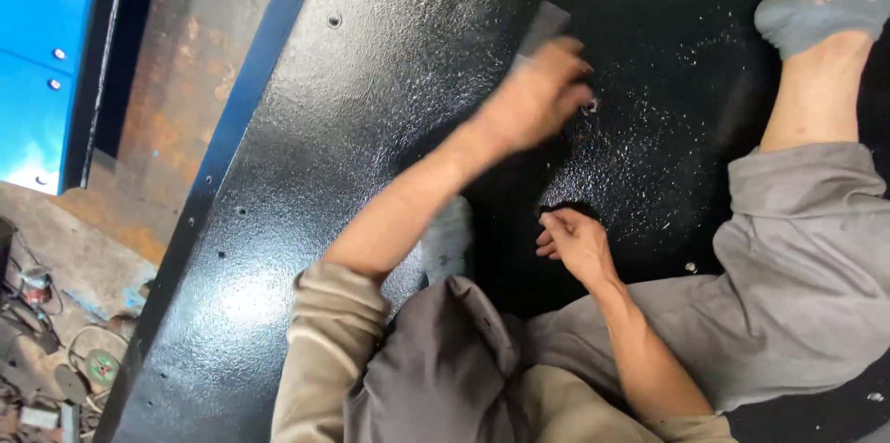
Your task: The person taps threads into holes on a large black metal plate using a manual tap wrench handle.
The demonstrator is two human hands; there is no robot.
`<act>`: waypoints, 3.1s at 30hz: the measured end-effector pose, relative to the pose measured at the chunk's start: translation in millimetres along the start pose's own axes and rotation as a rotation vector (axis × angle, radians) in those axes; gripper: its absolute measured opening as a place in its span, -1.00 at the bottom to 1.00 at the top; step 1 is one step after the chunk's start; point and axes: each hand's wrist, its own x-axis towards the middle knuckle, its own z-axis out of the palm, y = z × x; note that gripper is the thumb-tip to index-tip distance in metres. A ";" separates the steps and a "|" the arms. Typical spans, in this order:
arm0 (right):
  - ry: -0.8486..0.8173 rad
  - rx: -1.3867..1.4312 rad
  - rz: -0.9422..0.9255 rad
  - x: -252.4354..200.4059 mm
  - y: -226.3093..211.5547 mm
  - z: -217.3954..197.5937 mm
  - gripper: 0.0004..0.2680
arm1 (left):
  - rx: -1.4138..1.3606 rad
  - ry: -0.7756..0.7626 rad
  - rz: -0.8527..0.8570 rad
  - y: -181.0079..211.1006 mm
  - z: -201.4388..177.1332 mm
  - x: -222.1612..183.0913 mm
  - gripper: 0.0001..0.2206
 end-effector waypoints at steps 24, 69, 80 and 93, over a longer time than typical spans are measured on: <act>-0.074 0.058 0.143 5.5 -14.7 -5.4 -0.70 | 0.858 -0.517 -0.032 28.8 -57.6 -7.2 -0.59; -0.124 1.109 -0.078 21.9 -19.0 29.6 -0.74 | 0.625 -0.368 -0.611 65.3 -58.9 -53.4 -0.31; -0.195 0.835 -0.097 24.0 -20.0 41.8 -0.70 | 0.850 -0.204 -0.314 30.9 -49.5 -77.5 -0.65; -0.345 0.956 -0.026 20.8 -22.6 41.6 -0.65 | 0.769 -0.175 -0.413 79.6 -90.2 -44.3 -0.76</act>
